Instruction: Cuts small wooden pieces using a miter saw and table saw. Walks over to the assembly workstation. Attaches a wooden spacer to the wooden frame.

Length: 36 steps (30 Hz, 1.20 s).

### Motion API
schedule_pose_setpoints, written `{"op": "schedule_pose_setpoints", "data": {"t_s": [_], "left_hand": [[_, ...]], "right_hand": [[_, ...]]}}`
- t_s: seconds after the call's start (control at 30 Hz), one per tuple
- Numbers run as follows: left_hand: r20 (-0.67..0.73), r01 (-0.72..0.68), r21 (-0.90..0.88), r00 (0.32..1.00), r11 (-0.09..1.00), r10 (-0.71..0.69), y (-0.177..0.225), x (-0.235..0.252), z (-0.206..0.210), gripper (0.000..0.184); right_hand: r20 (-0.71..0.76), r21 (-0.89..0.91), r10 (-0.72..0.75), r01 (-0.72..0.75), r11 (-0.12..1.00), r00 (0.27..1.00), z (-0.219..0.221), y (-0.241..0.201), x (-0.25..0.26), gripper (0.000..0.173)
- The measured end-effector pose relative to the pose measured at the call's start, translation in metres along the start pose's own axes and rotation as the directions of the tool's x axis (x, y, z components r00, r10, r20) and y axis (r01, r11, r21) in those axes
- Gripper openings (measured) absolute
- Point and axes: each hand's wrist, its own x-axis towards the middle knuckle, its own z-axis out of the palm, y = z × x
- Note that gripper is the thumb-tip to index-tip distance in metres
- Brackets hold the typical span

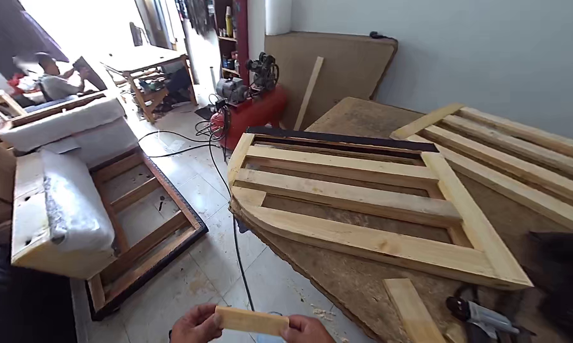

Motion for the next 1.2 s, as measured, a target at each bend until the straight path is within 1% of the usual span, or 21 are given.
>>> {"op": "schedule_pose_setpoints", "data": {"t_s": [0.07, 0.13, 0.2, 0.27, 0.3, 0.4, 0.47, 0.53, 0.6, 0.63, 0.7, 0.77, 0.83, 0.9, 1.0, 1.07, 1.1, 1.17, 1.2], "left_hand": [[-0.019, -0.005, -0.033, 1.000, 0.999, 0.004, 0.025, 0.052, 0.014, 0.022], [-0.002, -0.064, -0.026, 0.998, 0.998, 0.064, 0.048, 0.112, 0.025, 0.025], [0.055, -0.152, 0.039, 0.987, 0.988, 0.150, 0.071, 0.178, 0.034, 0.028], [0.067, -0.182, 0.136, 0.982, 0.974, 0.174, 0.099, 0.244, 0.047, 0.028], [0.055, -0.172, 0.196, 0.985, 0.965, 0.164, 0.112, 0.274, 0.053, 0.028], [-0.010, -0.095, 0.354, 0.994, 0.931, 0.105, 0.140, 0.349, 0.072, 0.025], [-0.025, -0.077, 0.479, 0.995, 0.875, 0.101, 0.147, 0.393, 0.080, 0.023], [-0.026, -0.049, 0.581, 0.997, 0.813, 0.079, 0.150, 0.426, 0.085, 0.020], [-0.009, -0.035, 0.670, 0.998, 0.741, 0.055, 0.155, 0.445, 0.090, 0.018], [0.003, -0.048, 0.699, 0.998, 0.713, 0.064, 0.156, 0.449, 0.092, 0.017], [0.048, -0.131, 0.730, 0.989, 0.671, 0.141, 0.154, 0.454, 0.091, 0.017], [0.100, -0.208, 0.728, 0.975, 0.653, 0.199, 0.152, 0.460, 0.087, 0.017], [0.109, -0.197, 0.715, 0.979, 0.671, 0.171, 0.154, 0.468, 0.082, 0.025], [0.075, -0.099, 0.692, 0.995, 0.715, 0.065, 0.160, 0.475, 0.077, 0.046], [0.029, 0.084, 0.591, 0.992, 0.802, -0.125, 0.163, 0.493, 0.071, 0.063], [0.096, 0.181, 0.482, 0.962, 0.857, -0.257, 0.156, 0.502, 0.065, 0.072], [0.146, 0.231, 0.415, 0.938, 0.880, -0.315, 0.153, 0.505, 0.064, 0.070], [0.265, 0.353, 0.207, 0.878, 0.912, -0.399, 0.152, 0.508, 0.070, 0.051], [0.311, 0.403, 0.106, 0.855, 0.909, -0.415, 0.150, 0.509, 0.074, 0.045]], "right_hand": [[-0.069, -0.008, -0.023, 0.023, 1.000, 0.997, -0.008, -0.030, 0.040, 0.017], [-0.133, -0.020, -0.076, 0.074, 0.997, 0.988, -0.019, -0.063, 0.089, 0.021], [-0.162, -0.074, -0.147, 0.136, 0.988, 0.976, -0.035, -0.099, 0.144, 0.026], [-0.197, -0.154, -0.189, 0.160, 0.975, 0.962, -0.052, -0.134, 0.202, 0.026], [-0.221, -0.201, -0.198, 0.154, 0.967, 0.955, -0.061, -0.149, 0.230, 0.027], [-0.315, -0.271, -0.154, 0.067, 0.960, 0.937, -0.077, -0.177, 0.300, 0.028], [-0.371, -0.275, -0.116, 0.011, 0.961, 0.921, -0.082, -0.180, 0.338, 0.027], [-0.409, -0.243, -0.071, -0.034, 0.969, 0.910, -0.084, -0.179, 0.364, 0.026], [-0.430, -0.208, -0.024, -0.073, 0.975, 0.903, -0.086, -0.181, 0.378, 0.026], [-0.435, -0.182, 0.000, -0.088, 0.979, 0.901, -0.087, -0.182, 0.382, 0.027], [-0.436, -0.109, 0.037, -0.094, 0.990, 0.899, -0.089, -0.179, 0.388, 0.024], [-0.429, -0.040, 0.063, -0.088, 0.995, 0.901, -0.090, -0.177, 0.390, 0.022], [-0.435, -0.001, 0.069, -0.077, 0.997, 0.898, -0.090, -0.173, 0.393, 0.023], [-0.446, 0.021, 0.069, -0.066, 0.998, 0.892, -0.088, -0.170, 0.396, 0.024], [-0.450, 0.065, 0.091, -0.070, 0.995, 0.888, -0.088, -0.173, 0.399, 0.024], [-0.429, 0.073, 0.134, -0.114, 0.991, 0.893, -0.089, -0.177, 0.400, 0.022], [-0.418, 0.069, 0.155, -0.139, 0.988, 0.895, -0.090, -0.178, 0.401, 0.022], [-0.399, 0.039, 0.185, -0.185, 0.982, 0.898, -0.093, -0.181, 0.404, 0.023], [-0.389, 0.024, 0.196, -0.203, 0.979, 0.900, -0.095, -0.183, 0.406, 0.024]]}}
